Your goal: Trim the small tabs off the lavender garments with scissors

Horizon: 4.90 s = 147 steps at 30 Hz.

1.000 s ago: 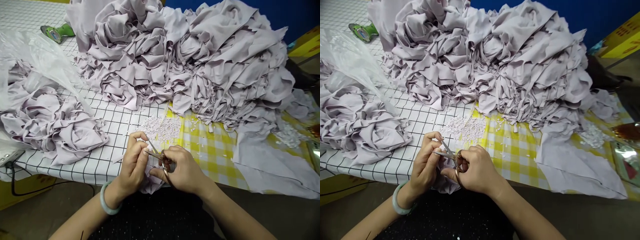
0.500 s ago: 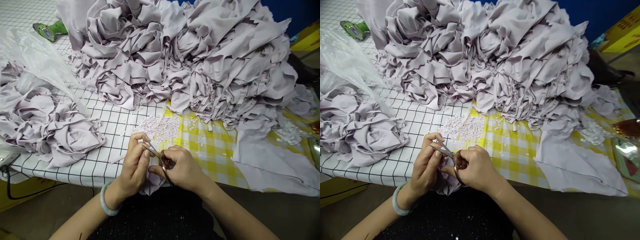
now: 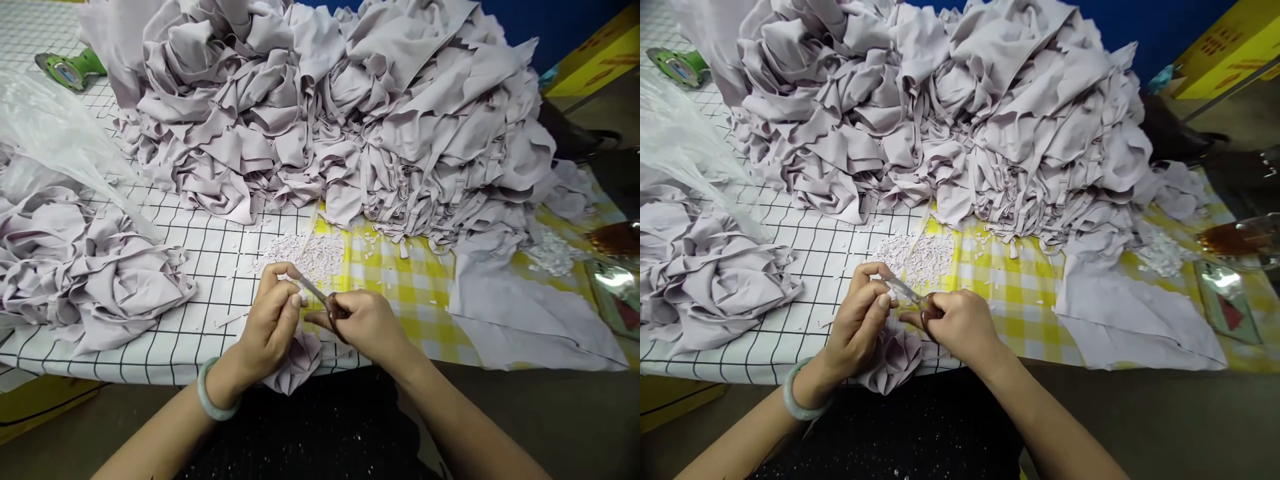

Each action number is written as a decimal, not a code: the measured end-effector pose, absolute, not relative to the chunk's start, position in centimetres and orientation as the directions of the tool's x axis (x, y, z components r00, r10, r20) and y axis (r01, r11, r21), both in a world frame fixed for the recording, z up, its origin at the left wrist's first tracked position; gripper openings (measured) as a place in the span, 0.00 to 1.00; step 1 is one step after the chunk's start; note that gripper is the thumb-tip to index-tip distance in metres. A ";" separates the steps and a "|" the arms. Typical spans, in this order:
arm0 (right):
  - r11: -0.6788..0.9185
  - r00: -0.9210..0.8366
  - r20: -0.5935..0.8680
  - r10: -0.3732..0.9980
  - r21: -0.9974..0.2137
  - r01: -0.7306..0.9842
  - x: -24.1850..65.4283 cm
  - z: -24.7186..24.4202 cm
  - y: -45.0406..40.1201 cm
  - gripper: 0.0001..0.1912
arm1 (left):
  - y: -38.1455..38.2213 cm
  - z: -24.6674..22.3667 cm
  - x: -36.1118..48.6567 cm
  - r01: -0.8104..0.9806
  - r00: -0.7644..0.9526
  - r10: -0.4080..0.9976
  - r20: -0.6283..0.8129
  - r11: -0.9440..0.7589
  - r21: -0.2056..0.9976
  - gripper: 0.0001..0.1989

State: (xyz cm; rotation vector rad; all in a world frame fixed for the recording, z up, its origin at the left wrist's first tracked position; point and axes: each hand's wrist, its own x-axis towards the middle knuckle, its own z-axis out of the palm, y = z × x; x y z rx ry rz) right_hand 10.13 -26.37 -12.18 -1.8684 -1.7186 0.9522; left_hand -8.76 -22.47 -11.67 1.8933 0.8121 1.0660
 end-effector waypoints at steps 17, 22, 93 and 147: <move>0.100 0.032 0.104 0.994 -0.989 0.108 7.6 -10.8 -30.1 0.13 | -24.0 -9.6 -7.9 0.111 0.536 0.837 0.115 -0.205 0.972 0.12; -0.111 0.647 0.223 0.730 -0.894 0.433 21.0 -4.4 -26.5 0.19 | -20.5 -7.1 5.8 -0.309 0.693 0.668 0.272 -0.065 0.949 0.21; -0.037 -0.265 -0.002 0.964 -0.991 -0.129 -0.2 -10.7 -22.7 0.21 | -26.1 -5.3 -18.0 -0.493 0.445 0.837 -0.318 0.525 0.694 0.16; 0.223 -0.327 0.012 0.945 -0.756 0.616 7.4 -11.1 -26.3 0.26 | -24.7 -11.3 -11.9 0.091 0.378 0.918 0.120 -0.166 0.982 0.18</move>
